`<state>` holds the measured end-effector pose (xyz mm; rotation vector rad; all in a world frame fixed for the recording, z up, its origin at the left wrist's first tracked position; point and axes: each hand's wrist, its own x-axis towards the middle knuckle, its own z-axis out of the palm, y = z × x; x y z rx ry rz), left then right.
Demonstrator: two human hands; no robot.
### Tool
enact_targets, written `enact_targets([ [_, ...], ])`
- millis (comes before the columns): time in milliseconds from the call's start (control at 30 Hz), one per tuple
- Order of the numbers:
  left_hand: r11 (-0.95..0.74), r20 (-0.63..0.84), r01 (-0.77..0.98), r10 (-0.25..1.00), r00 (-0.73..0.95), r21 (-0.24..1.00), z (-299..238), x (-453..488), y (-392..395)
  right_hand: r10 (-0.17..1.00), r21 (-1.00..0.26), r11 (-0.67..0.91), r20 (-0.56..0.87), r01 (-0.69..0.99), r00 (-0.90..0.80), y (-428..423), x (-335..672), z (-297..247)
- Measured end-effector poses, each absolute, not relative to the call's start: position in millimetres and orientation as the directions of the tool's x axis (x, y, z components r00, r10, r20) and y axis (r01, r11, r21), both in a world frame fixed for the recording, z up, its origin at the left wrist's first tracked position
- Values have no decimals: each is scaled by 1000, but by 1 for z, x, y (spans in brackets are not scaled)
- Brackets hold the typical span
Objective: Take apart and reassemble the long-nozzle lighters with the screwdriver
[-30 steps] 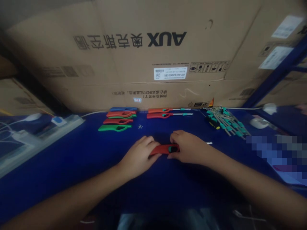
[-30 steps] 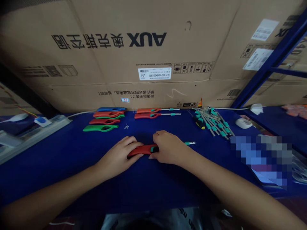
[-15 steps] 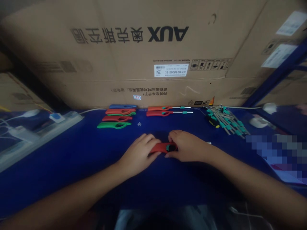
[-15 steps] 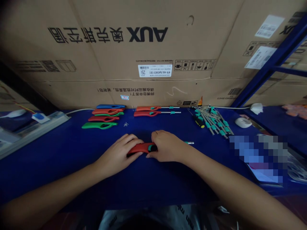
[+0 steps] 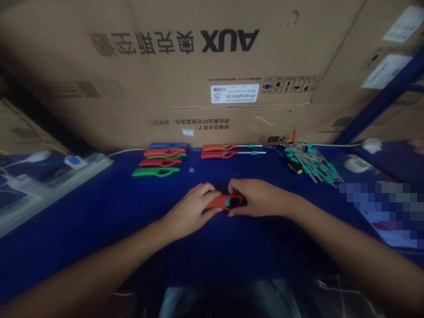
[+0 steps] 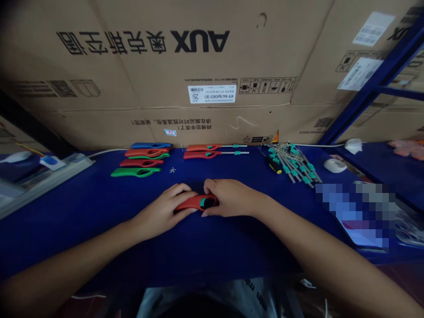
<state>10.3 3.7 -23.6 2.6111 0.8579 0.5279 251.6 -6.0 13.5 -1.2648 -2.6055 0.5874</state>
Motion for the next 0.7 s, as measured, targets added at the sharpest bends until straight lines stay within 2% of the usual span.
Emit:
enact_targets([
  [167,-731,267,459,638,722,505,-26,9,9,785,-722,408,-36,559,-619,7,262,10],
  [300,-699,273,432,657,703,569,-26,9,12,809,-816,340,1,467,-587,13,265,6],
  [533,-631,327,414,732,598,656,-29,10,14,844,-886,306,83,349,-530,17,263,1],
  [600,-610,333,394,746,576,687,-28,11,15,831,-863,352,110,362,-545,18,263,0],
  [700,-555,329,357,784,527,752,-27,11,16,825,-776,425,121,466,-551,18,262,0],
])
